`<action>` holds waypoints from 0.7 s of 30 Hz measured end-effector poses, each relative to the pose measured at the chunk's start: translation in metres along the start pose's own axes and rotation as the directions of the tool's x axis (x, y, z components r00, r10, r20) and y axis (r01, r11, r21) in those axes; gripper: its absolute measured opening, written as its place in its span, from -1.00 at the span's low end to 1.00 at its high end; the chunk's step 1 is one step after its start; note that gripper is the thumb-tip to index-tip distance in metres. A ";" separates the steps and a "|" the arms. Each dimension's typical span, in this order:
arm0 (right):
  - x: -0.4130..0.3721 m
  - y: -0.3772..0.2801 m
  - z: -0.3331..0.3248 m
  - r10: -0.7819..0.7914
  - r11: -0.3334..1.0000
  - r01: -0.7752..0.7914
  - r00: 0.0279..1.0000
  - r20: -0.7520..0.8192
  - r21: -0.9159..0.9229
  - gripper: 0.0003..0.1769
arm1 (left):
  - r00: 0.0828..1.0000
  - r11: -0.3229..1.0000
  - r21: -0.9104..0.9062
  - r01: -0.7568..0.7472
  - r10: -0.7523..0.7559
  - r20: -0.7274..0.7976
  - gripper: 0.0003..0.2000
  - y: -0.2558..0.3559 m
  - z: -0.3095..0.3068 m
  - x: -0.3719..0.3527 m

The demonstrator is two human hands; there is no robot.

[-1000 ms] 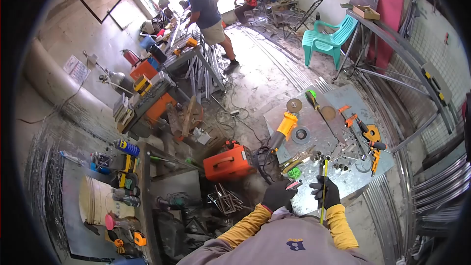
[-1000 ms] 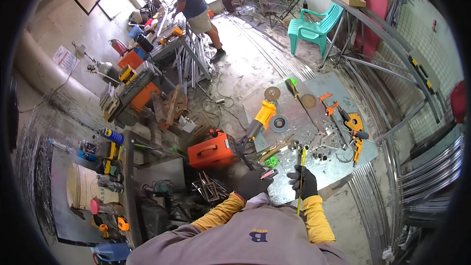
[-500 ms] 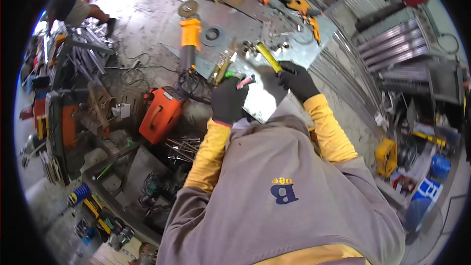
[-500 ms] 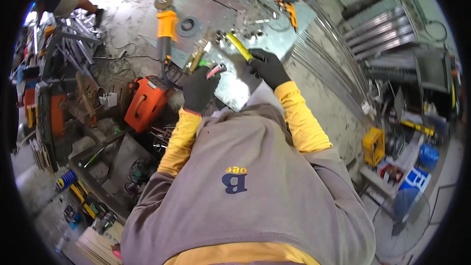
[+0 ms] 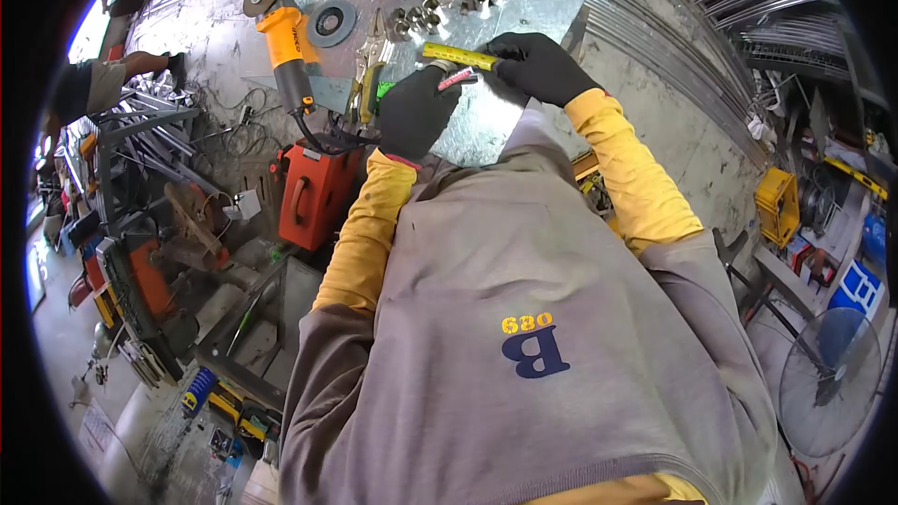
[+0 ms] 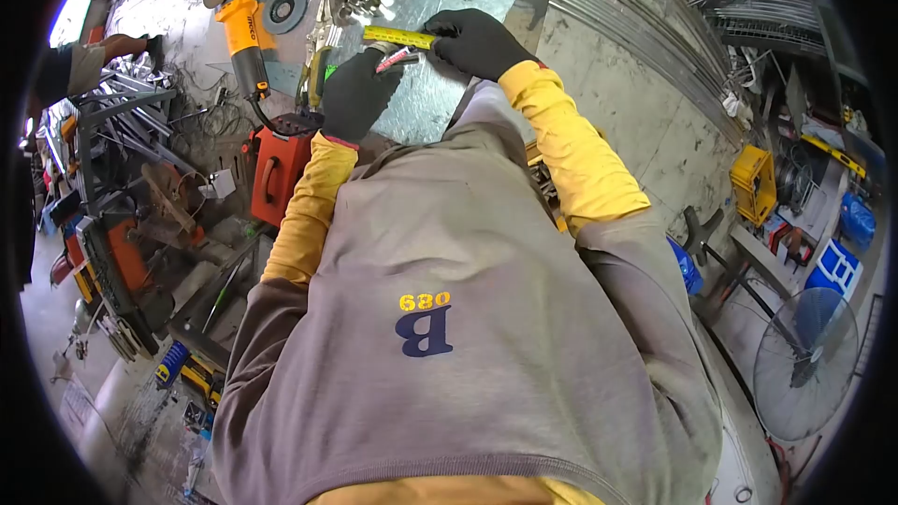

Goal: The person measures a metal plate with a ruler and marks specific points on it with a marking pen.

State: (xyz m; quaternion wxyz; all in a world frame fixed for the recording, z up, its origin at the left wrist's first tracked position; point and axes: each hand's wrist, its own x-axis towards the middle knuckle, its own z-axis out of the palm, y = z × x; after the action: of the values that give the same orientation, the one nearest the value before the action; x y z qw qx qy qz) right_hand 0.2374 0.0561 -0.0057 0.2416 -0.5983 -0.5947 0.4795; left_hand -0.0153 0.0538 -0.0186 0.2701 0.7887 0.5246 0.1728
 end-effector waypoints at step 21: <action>0.032 0.008 0.011 -0.022 0.973 -0.018 0.985 0.173 0.229 -0.56 | 0.974 0.983 0.176 0.055 -0.014 -0.228 -0.75 0.002 0.000 -0.010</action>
State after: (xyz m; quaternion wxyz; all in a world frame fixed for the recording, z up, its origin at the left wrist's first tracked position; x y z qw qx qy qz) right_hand 0.2265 0.0818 -0.0261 0.2566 -0.5216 -0.5548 0.5952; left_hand -0.0174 0.0437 -0.0173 0.1389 0.7760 0.5791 0.2080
